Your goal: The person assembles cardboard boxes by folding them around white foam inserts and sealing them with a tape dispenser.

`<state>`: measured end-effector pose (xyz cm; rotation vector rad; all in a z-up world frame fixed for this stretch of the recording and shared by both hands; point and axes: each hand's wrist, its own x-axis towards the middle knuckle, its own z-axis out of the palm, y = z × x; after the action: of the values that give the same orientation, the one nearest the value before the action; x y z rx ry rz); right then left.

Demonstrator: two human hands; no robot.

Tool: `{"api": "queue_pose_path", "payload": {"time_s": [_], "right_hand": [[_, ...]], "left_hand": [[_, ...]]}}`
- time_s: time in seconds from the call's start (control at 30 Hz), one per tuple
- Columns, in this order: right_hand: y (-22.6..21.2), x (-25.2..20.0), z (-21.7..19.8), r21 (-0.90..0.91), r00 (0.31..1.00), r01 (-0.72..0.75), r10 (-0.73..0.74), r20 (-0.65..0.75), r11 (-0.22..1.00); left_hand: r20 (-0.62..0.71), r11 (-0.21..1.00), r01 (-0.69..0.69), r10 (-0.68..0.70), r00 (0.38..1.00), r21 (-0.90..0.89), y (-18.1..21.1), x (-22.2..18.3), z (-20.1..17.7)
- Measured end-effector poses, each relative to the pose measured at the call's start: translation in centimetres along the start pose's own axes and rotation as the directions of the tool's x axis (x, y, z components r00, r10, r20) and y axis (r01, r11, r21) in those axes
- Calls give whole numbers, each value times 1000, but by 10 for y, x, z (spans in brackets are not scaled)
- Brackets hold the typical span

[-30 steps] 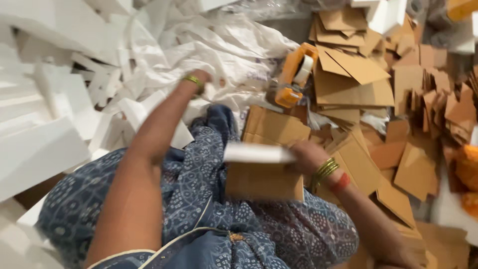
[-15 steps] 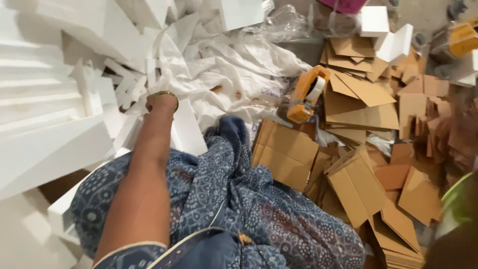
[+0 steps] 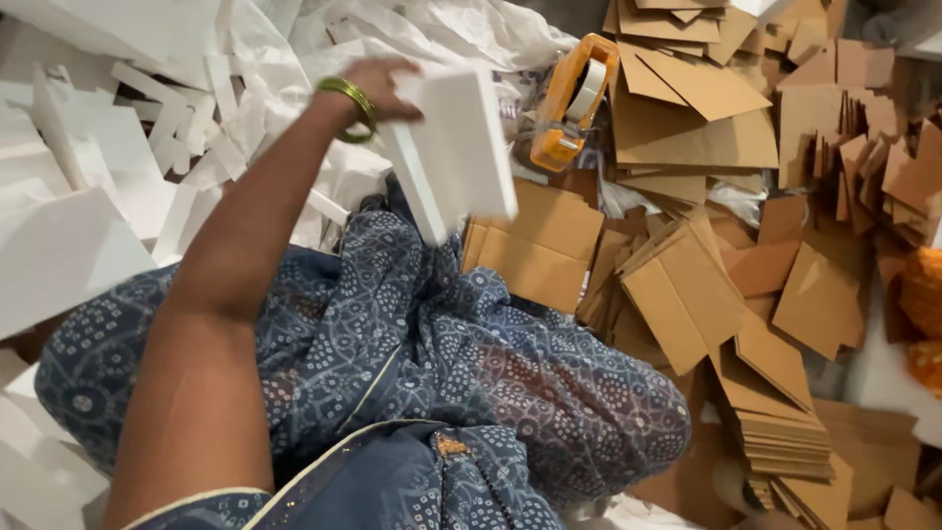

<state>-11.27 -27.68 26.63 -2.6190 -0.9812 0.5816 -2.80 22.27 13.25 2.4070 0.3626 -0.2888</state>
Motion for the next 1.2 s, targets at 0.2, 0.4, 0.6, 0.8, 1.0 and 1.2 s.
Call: {"api": "queue_pose_path", "payload": {"time_s": [0.2, 0.4, 0.6, 0.8, 1.0, 1.2], "right_hand": [[23, -8, 8, 52, 999, 15, -17, 39, 999], [42, -57, -12, 177, 995, 19, 0, -103, 984], [62, 31, 47, 257, 921, -188, 262, -289, 948], [131, 34, 52, 151, 572, -691, 663, -483, 707], [157, 3, 43, 526, 215, 73, 502, -838, 847], [153, 6, 50, 663, 246, 222, 617, -747, 715]], "left_hand": [[322, 961, -76, 162, 933, -265, 43, -14, 93], [350, 698, -97, 468, 812, -709, 57, -22, 157], [321, 677, -69, 434, 842, -733, 98, -39, 201], [61, 912, -411, 410, 910, 7, 85, 14, 232], [179, 801, -407, 366, 913, 439, 89, 14, 273], [133, 820, -346, 322, 937, 456, 85, -4, 286]]}}
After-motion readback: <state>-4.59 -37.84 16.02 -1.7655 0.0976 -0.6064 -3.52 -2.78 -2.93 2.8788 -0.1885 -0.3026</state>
